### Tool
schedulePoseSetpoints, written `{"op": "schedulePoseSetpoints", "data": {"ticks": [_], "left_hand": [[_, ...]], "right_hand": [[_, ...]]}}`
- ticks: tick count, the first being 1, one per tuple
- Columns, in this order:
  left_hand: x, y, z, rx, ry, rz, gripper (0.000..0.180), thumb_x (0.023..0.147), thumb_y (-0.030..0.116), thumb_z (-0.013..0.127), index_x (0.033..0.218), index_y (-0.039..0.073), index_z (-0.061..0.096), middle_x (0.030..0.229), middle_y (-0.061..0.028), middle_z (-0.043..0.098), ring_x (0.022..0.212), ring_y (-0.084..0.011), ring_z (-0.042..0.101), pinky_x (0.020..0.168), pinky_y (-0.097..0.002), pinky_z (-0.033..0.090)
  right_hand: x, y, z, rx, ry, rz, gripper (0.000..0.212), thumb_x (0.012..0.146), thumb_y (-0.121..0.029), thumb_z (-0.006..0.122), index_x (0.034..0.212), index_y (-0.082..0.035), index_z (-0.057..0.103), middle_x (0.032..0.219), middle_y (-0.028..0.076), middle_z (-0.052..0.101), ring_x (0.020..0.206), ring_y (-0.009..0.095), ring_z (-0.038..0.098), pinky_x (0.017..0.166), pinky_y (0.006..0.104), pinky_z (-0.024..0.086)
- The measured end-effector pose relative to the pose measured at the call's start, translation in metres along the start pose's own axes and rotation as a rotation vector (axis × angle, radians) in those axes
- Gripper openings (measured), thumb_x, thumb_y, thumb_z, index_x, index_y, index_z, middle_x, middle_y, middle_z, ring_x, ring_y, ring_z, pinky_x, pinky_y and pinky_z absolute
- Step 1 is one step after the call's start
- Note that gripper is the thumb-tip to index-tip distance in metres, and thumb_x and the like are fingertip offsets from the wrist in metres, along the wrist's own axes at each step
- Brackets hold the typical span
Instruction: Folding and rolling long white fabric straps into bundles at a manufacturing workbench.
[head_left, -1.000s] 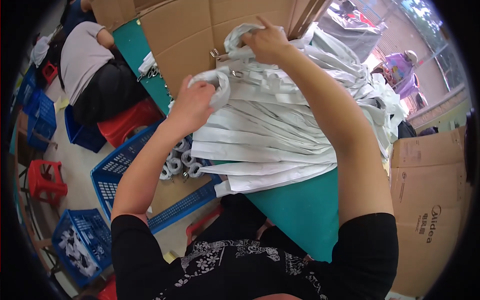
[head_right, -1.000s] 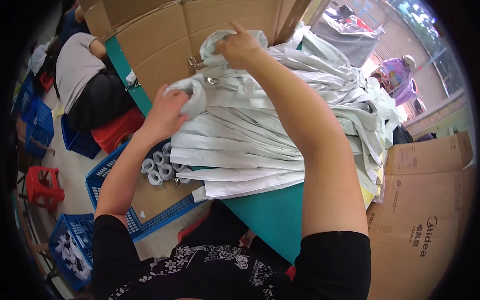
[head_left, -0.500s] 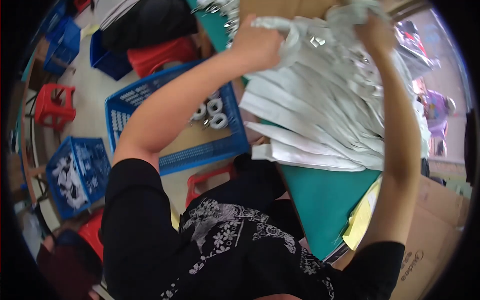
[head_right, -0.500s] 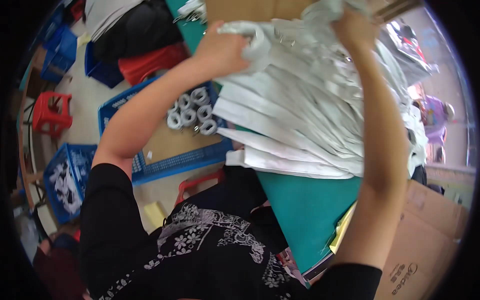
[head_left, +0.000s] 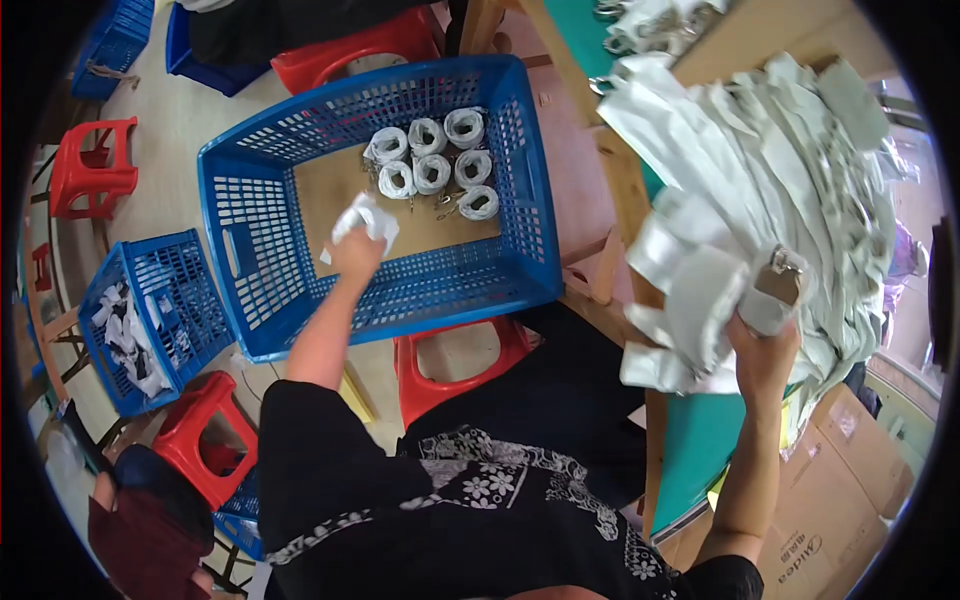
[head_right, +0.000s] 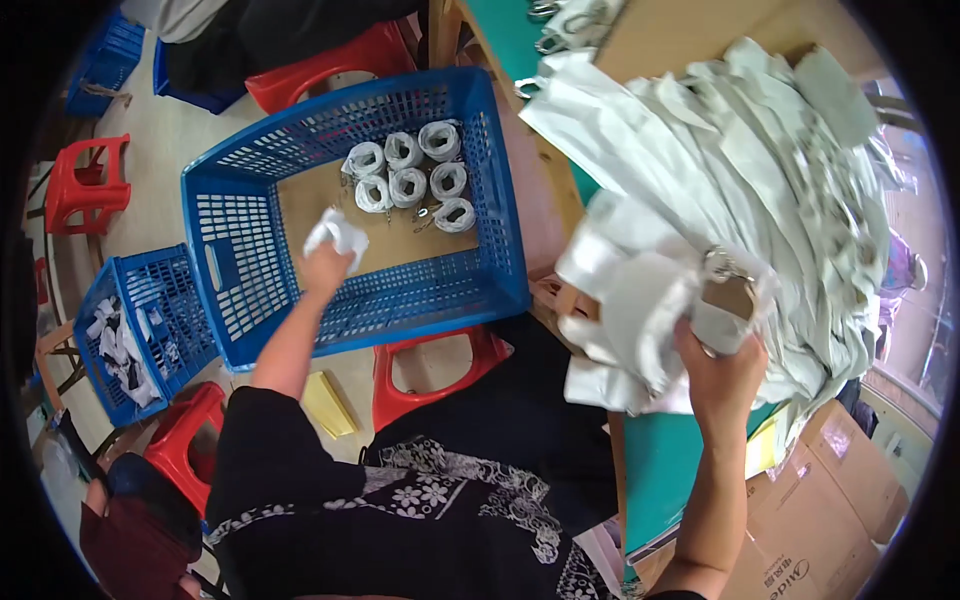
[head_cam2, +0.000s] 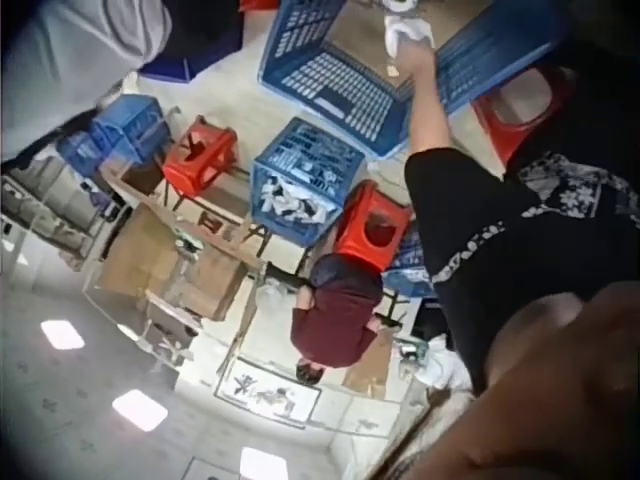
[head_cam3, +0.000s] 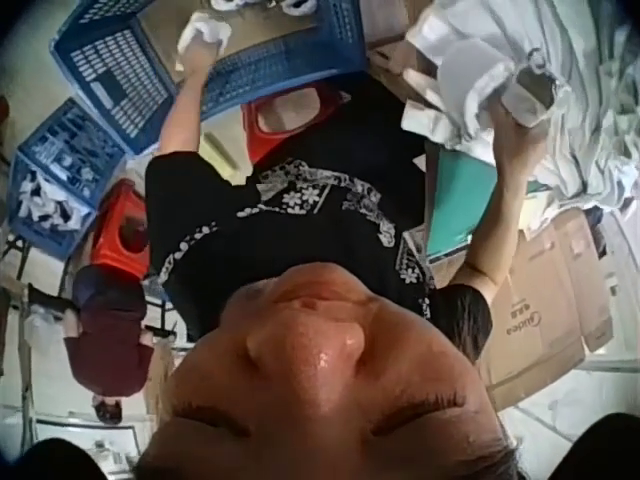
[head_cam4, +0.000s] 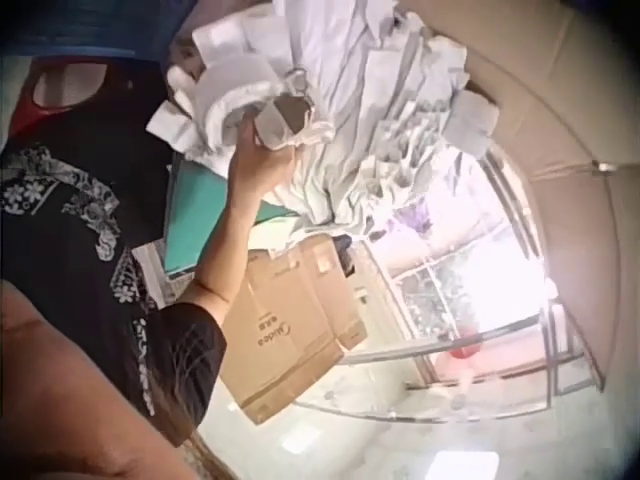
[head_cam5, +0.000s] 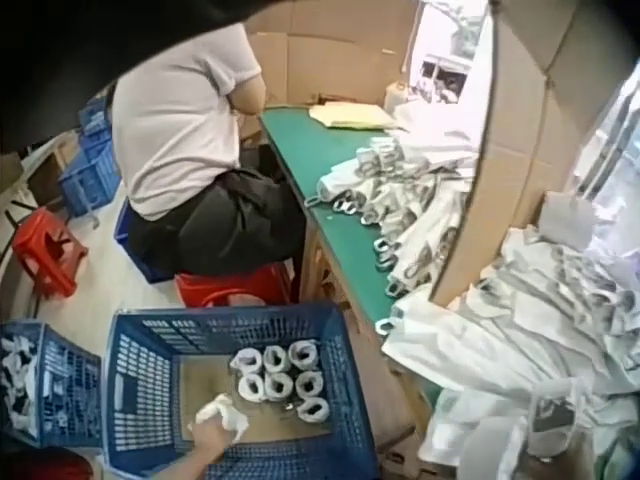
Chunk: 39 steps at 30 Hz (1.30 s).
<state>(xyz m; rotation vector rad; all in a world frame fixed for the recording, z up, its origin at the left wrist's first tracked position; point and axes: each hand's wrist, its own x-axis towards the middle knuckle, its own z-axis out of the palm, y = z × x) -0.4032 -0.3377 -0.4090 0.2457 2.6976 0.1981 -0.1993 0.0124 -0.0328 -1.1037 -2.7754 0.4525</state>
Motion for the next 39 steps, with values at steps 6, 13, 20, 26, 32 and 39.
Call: {"op": "schedulePoseSetpoints", "data": {"ticks": [6, 13, 20, 26, 32, 39], "left_hand": [[0.017, 0.014, 0.158, 0.205, -0.294, 0.244, 0.020, 0.078, 0.021, 0.051, 0.083, 0.011, 0.067, 0.082, -0.0113, 0.067, 0.079, -0.0244, 0.064, 0.104, -0.0529, 0.016], [0.069, 0.038, 0.268, 0.310, -0.472, 0.711, 0.019, 0.078, 0.014, 0.051, 0.085, 0.014, 0.069, 0.082, -0.0061, 0.067, 0.088, -0.0201, 0.062, 0.110, -0.0529, 0.009], [0.130, 0.068, 0.255, 0.502, -0.308, 0.494, 0.034, 0.086, 0.022, 0.048, 0.120, 0.017, 0.051, 0.110, 0.0014, 0.059, 0.106, -0.0140, 0.054, 0.110, -0.0535, 0.006], [0.110, 0.069, 0.226, 0.314, -0.528, 0.409, 0.044, 0.079, 0.039, 0.060, 0.114, 0.014, 0.052, 0.115, -0.0039, 0.057, 0.109, -0.0185, 0.052, 0.110, -0.0520, 0.005], [0.062, 0.062, 0.206, -0.228, -0.076, 0.096, 0.052, 0.075, 0.046, 0.064, 0.109, 0.009, 0.053, 0.115, -0.0091, 0.053, 0.113, -0.0246, 0.046, 0.106, -0.0476, 0.019], [0.087, 0.038, 0.303, -1.929, -0.419, -1.019, 0.058, 0.089, 0.037, 0.049, 0.135, 0.009, 0.029, 0.132, -0.0134, 0.042, 0.120, -0.0328, 0.042, 0.095, -0.0489, 0.037]], "right_hand": [[-0.011, 0.091, -0.004, 0.114, -0.176, 0.147, 0.039, 0.085, -0.010, 0.054, 0.123, -0.003, 0.047, 0.119, 0.009, 0.053, 0.106, 0.020, 0.053, 0.088, 0.0328, 0.044], [-0.026, 0.088, -0.036, 0.664, -0.020, 0.586, 0.061, 0.090, -0.047, 0.039, 0.133, -0.005, 0.034, 0.127, 0.012, 0.046, 0.114, 0.025, 0.048, 0.094, 0.0410, 0.043], [-0.001, 0.109, -0.023, 0.658, -0.123, 0.631, 0.061, 0.090, -0.047, 0.039, 0.134, -0.005, 0.034, 0.128, 0.012, 0.045, 0.115, 0.025, 0.048, 0.094, 0.0412, 0.042], [0.005, 0.119, -0.016, 0.735, -0.168, 0.617, 0.060, 0.090, -0.046, 0.039, 0.134, -0.005, 0.034, 0.129, 0.012, 0.044, 0.115, 0.026, 0.047, 0.095, 0.0414, 0.042], [0.004, 0.122, -0.013, 0.794, -0.213, 0.604, 0.060, 0.090, -0.046, 0.039, 0.134, -0.006, 0.034, 0.130, 0.011, 0.043, 0.116, 0.026, 0.046, 0.096, 0.0416, 0.041], [0.014, 0.119, -0.005, 0.843, -0.293, 0.567, 0.059, 0.091, -0.045, 0.038, 0.135, -0.006, 0.033, 0.132, 0.011, 0.042, 0.117, 0.026, 0.045, 0.097, 0.0418, 0.040]]}}
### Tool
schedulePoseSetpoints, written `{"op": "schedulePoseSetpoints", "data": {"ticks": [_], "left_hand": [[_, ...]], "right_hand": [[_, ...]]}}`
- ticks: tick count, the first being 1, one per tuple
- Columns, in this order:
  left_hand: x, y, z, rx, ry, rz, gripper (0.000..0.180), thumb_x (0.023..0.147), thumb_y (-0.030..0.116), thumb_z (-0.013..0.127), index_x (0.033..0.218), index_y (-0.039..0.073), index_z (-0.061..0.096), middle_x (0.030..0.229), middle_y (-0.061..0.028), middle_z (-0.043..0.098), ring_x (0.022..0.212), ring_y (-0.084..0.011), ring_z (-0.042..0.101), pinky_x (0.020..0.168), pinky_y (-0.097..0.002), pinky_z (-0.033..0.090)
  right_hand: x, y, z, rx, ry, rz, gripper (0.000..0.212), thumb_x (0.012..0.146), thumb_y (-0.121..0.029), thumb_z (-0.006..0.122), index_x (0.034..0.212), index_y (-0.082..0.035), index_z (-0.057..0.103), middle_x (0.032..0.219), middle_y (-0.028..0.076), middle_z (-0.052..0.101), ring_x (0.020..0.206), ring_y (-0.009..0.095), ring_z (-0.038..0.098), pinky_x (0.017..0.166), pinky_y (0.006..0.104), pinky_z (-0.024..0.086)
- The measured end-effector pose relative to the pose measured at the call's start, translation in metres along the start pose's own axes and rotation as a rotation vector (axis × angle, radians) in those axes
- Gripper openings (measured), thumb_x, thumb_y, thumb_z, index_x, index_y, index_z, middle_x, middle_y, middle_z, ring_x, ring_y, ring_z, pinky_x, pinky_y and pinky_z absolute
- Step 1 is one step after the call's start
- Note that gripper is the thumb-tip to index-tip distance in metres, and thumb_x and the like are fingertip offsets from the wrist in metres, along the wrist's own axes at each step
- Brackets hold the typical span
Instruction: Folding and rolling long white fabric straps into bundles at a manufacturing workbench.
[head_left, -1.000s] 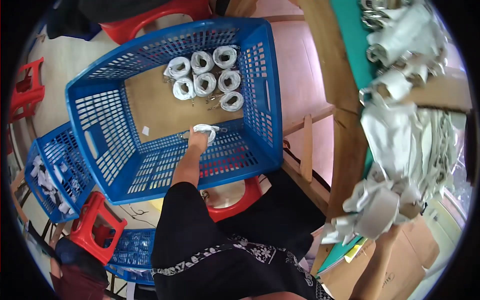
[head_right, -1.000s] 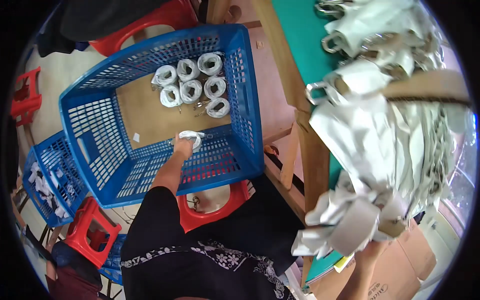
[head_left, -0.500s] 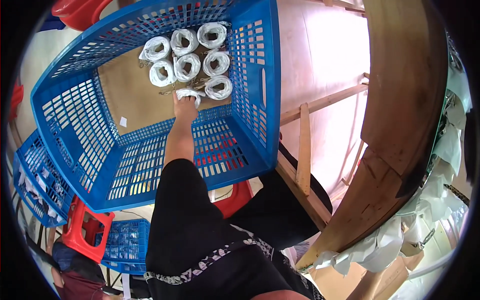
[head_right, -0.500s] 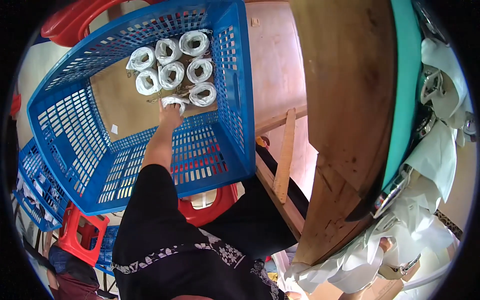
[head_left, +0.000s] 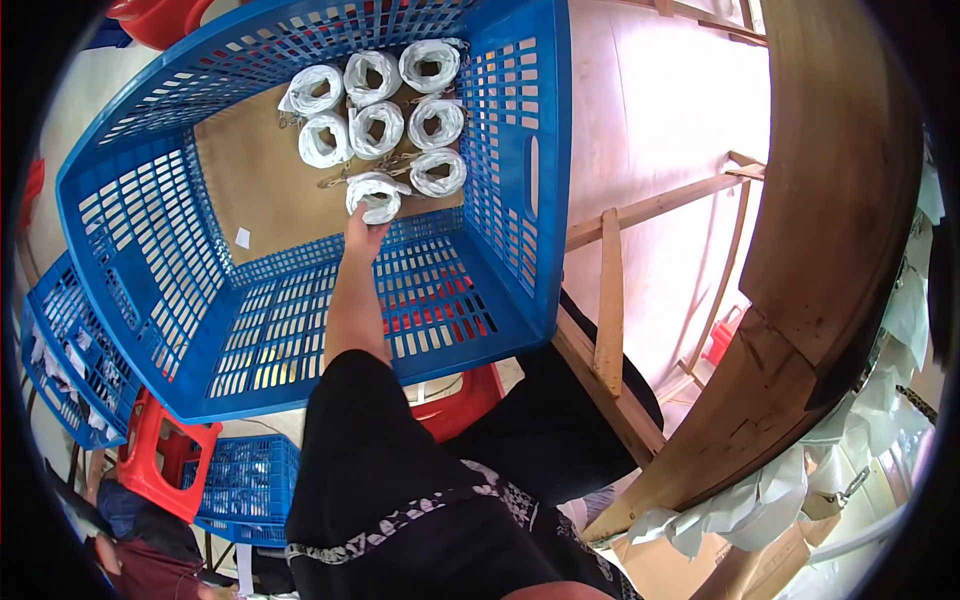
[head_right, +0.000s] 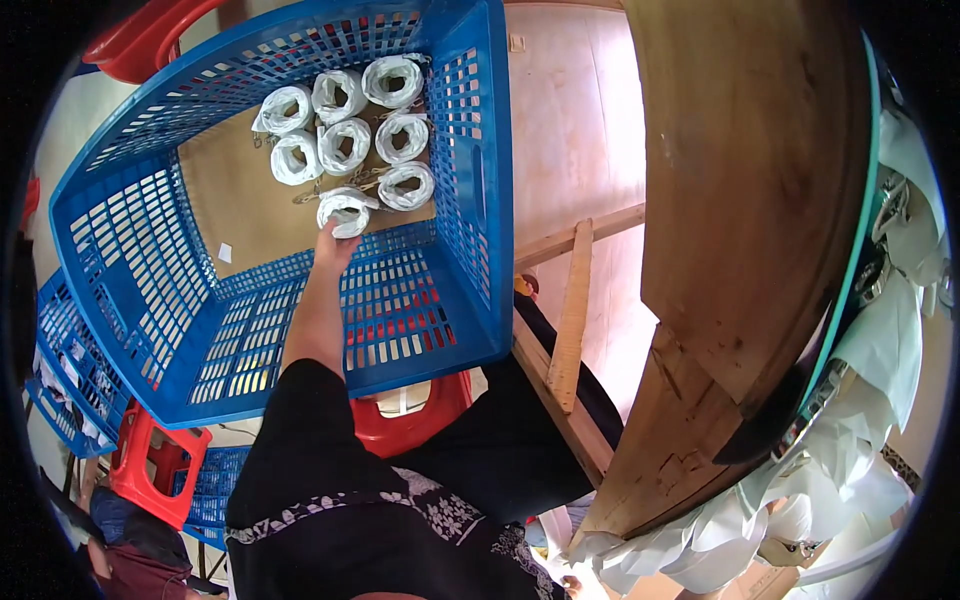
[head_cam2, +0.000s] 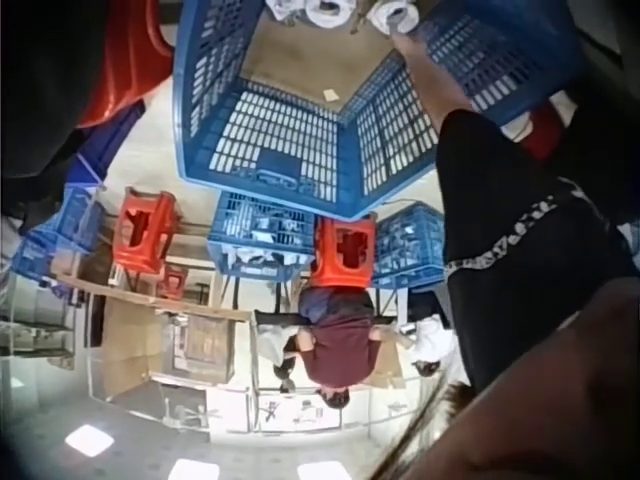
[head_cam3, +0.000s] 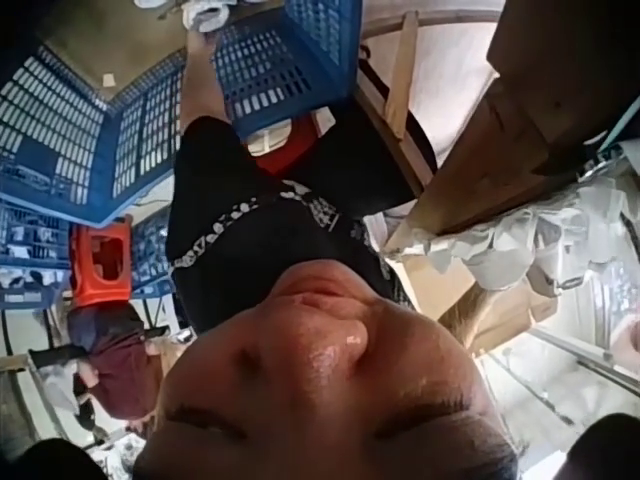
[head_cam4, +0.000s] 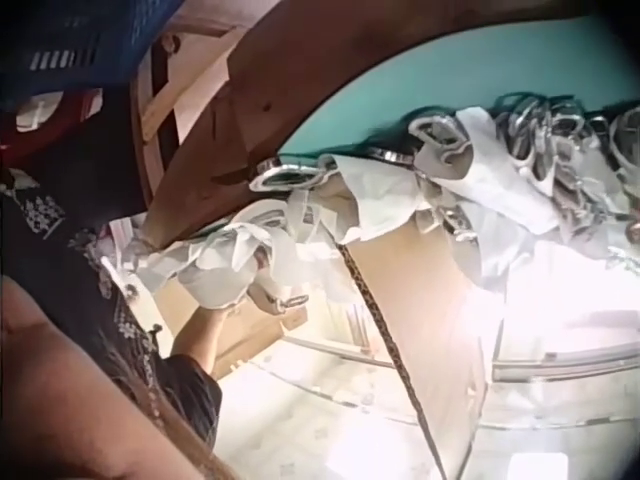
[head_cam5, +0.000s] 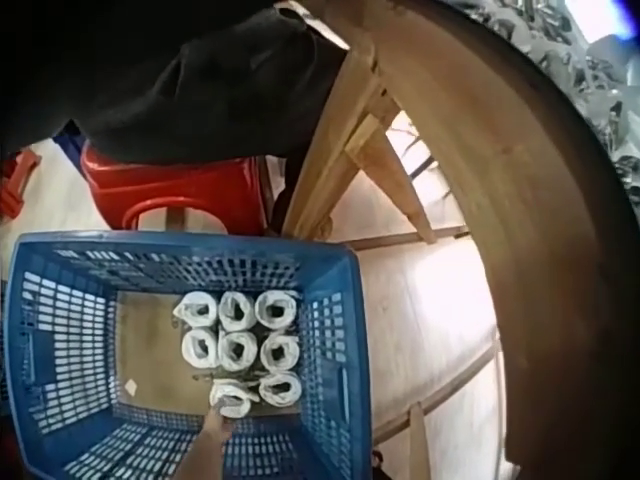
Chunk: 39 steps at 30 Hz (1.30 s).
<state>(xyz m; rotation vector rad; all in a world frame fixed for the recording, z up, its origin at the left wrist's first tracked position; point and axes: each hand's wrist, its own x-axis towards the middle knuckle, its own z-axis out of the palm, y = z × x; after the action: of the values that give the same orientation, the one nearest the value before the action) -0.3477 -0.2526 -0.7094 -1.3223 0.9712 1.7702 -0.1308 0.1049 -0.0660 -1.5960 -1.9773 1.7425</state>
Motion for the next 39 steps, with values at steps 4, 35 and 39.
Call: {"op": "schedulePoseSetpoints", "data": {"ticks": [4, 35, 39], "left_hand": [[0.033, -0.007, 0.029, -0.289, -0.007, 0.096, 0.039, 0.096, 0.030, 0.033, 0.126, 0.006, 0.039, 0.123, -0.0145, 0.050, 0.109, -0.0312, 0.053, 0.090, -0.0476, 0.045], [-0.558, 0.048, 0.108, 0.559, -1.325, 0.996, 0.090, 0.061, 0.052, 0.077, 0.120, -0.006, 0.043, 0.115, -0.0141, 0.047, 0.105, -0.0240, 0.048, 0.091, -0.0333, 0.037], [-0.597, 0.049, 0.086, 0.504, -1.313, 0.731, 0.081, 0.062, 0.035, 0.082, 0.122, -0.004, 0.042, 0.115, -0.0129, 0.048, 0.108, -0.0223, 0.047, 0.093, -0.0322, 0.036]], "right_hand": [[0.002, -0.003, 0.001, 0.006, -0.041, 0.008, 0.059, 0.091, -0.045, 0.038, 0.135, -0.006, 0.033, 0.132, 0.011, 0.042, 0.118, 0.026, 0.045, 0.098, 0.0419, 0.039], [-0.129, -0.080, 0.149, -0.600, 0.289, -0.721, 0.030, 0.061, -0.010, 0.076, 0.086, -0.004, 0.062, 0.082, 0.005, 0.061, 0.074, 0.018, 0.059, 0.070, 0.0313, 0.047], [-0.127, -0.067, 0.179, -0.660, 0.048, -0.684, 0.027, 0.067, -0.021, 0.069, 0.091, -0.010, 0.065, 0.093, 0.007, 0.064, 0.092, 0.026, 0.058, 0.097, 0.0428, 0.029]]}}
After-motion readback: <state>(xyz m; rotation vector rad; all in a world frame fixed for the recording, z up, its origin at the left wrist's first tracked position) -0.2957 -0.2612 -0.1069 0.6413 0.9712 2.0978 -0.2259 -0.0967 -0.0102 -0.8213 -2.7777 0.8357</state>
